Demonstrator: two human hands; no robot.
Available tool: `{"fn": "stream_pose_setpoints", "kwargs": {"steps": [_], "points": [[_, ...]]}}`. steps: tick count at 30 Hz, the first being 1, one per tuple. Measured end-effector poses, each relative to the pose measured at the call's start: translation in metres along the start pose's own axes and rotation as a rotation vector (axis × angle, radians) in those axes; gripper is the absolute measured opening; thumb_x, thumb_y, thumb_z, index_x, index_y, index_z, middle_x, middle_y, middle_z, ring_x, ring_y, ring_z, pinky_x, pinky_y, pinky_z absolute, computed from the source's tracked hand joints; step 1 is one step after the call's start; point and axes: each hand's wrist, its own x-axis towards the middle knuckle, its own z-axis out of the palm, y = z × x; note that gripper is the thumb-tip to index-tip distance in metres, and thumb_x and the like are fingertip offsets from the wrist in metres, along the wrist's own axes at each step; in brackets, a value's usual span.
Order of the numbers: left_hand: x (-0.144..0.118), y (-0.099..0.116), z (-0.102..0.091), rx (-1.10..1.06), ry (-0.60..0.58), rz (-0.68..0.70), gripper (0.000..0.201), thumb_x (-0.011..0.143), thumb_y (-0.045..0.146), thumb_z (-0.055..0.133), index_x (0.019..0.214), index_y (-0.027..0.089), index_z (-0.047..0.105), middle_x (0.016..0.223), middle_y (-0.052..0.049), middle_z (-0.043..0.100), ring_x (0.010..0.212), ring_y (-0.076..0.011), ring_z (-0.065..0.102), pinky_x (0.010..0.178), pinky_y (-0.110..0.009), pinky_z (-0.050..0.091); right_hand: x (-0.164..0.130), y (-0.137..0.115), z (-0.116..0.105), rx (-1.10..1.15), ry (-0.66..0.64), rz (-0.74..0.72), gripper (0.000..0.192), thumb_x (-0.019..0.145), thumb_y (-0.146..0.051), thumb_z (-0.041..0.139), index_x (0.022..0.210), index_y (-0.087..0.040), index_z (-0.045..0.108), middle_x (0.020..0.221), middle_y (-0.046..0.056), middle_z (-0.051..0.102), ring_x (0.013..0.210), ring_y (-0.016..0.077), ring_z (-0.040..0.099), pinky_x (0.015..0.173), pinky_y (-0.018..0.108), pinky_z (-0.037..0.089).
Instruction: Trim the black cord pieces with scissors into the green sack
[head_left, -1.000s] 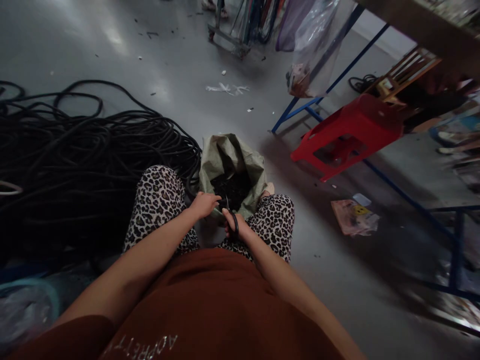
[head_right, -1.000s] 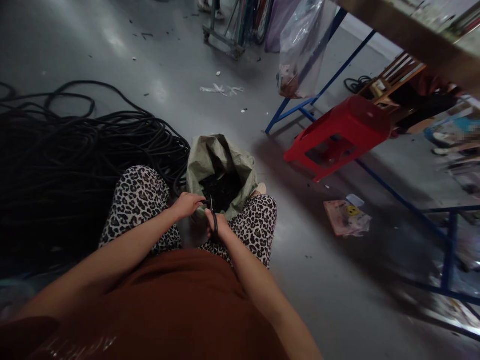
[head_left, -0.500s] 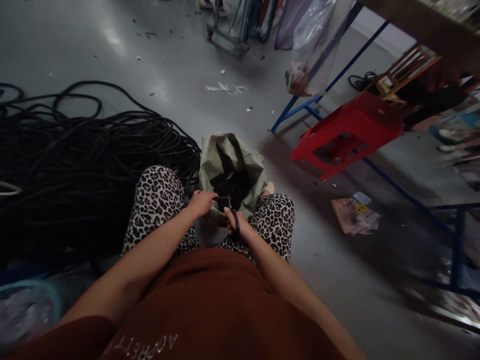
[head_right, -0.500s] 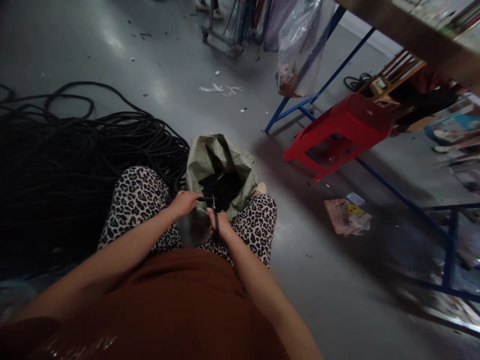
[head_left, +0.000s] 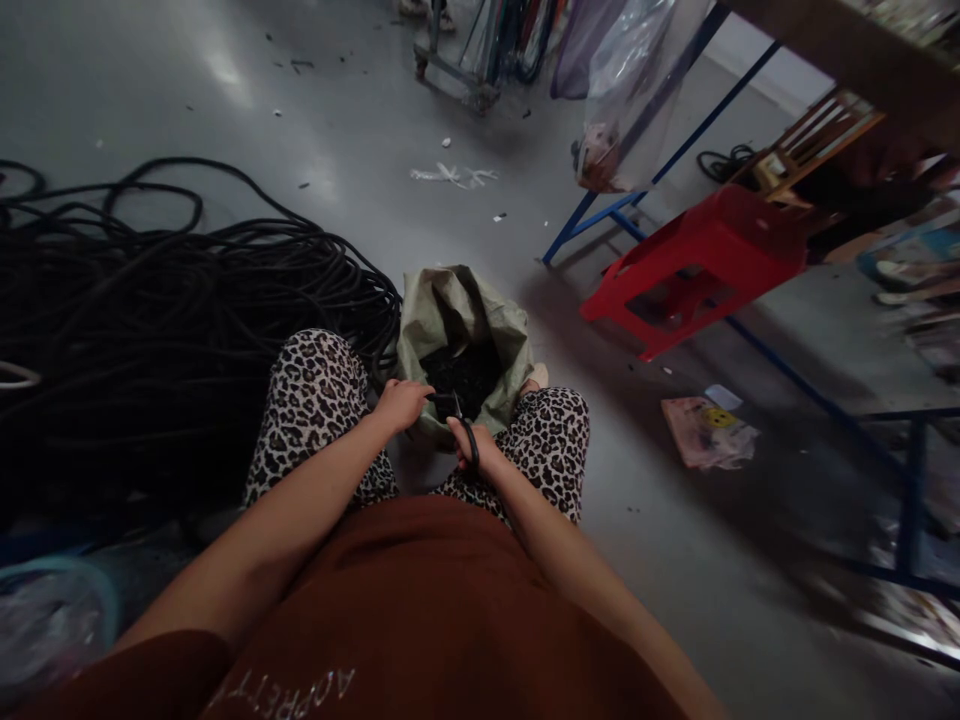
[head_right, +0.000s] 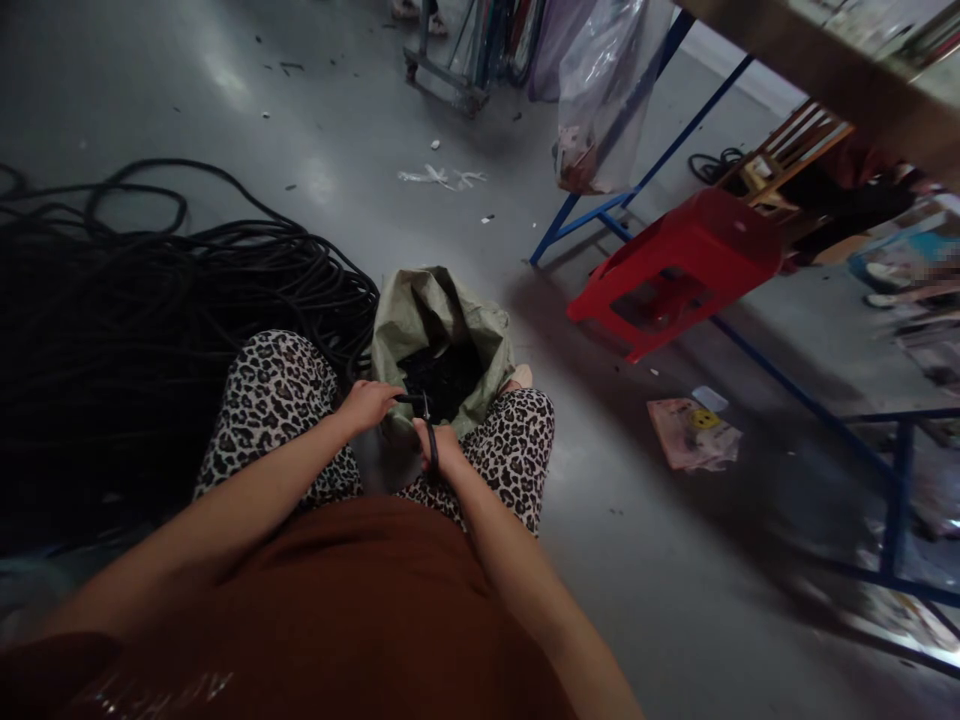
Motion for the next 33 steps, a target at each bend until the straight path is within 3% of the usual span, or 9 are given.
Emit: {"fn": "stream_pose_setpoints", "kwargs": {"steps": [13, 20, 27, 33], "points": [[-0.001, 0.001, -0.004, 0.016, -0.008, -0.049, 0.032, 0.084, 0.024, 0.044, 0.11, 0.029, 0.061, 0.106, -0.004, 0.067, 0.101, -0.0213, 0.057, 0.086, -0.035, 0.036, -0.003, -0.007, -0.004, -0.092, 0.047, -0.047, 0.051, 0.084, -0.058, 0.046, 0.056, -0.016, 0.053, 0.04, 0.002, 0.047, 0.032, 0.0137, 0.048, 0.034, 0.023, 0.037], [0.0, 0.001, -0.005, 0.0, 0.016, -0.077, 0.032, 0.083, 0.026, 0.045, 0.111, 0.028, 0.062, 0.105, -0.004, 0.068, 0.101, -0.0214, 0.058, 0.086, -0.034, 0.037, 0.007, 0.002, -0.002, 0.062, 0.051, 0.043, 0.053, 0.082, -0.064, 0.043, 0.068, -0.015, 0.057, 0.048, 0.004, 0.053, 0.036, 0.0146, 0.051, 0.036, 0.026, 0.044], [0.0, -0.001, -0.005, -0.004, 0.037, -0.075, 0.031, 0.084, 0.029, 0.044, 0.109, 0.028, 0.062, 0.105, -0.004, 0.068, 0.101, -0.0219, 0.058, 0.084, -0.034, 0.037, 0.009, 0.006, 0.003, 0.117, -0.059, 0.072, 0.053, 0.078, -0.066, 0.049, 0.071, -0.014, 0.057, 0.047, 0.003, 0.052, 0.038, 0.0153, 0.053, 0.035, 0.025, 0.045], [-0.001, 0.002, -0.005, -0.004, 0.019, -0.059, 0.031, 0.083, 0.029, 0.045, 0.108, 0.029, 0.063, 0.105, -0.004, 0.068, 0.101, -0.0215, 0.058, 0.084, -0.034, 0.037, 0.01, 0.006, 0.004, 0.074, -0.069, 0.036, 0.054, 0.079, -0.066, 0.047, 0.07, -0.013, 0.058, 0.049, 0.004, 0.055, 0.04, 0.0159, 0.056, 0.036, 0.024, 0.046]]}}
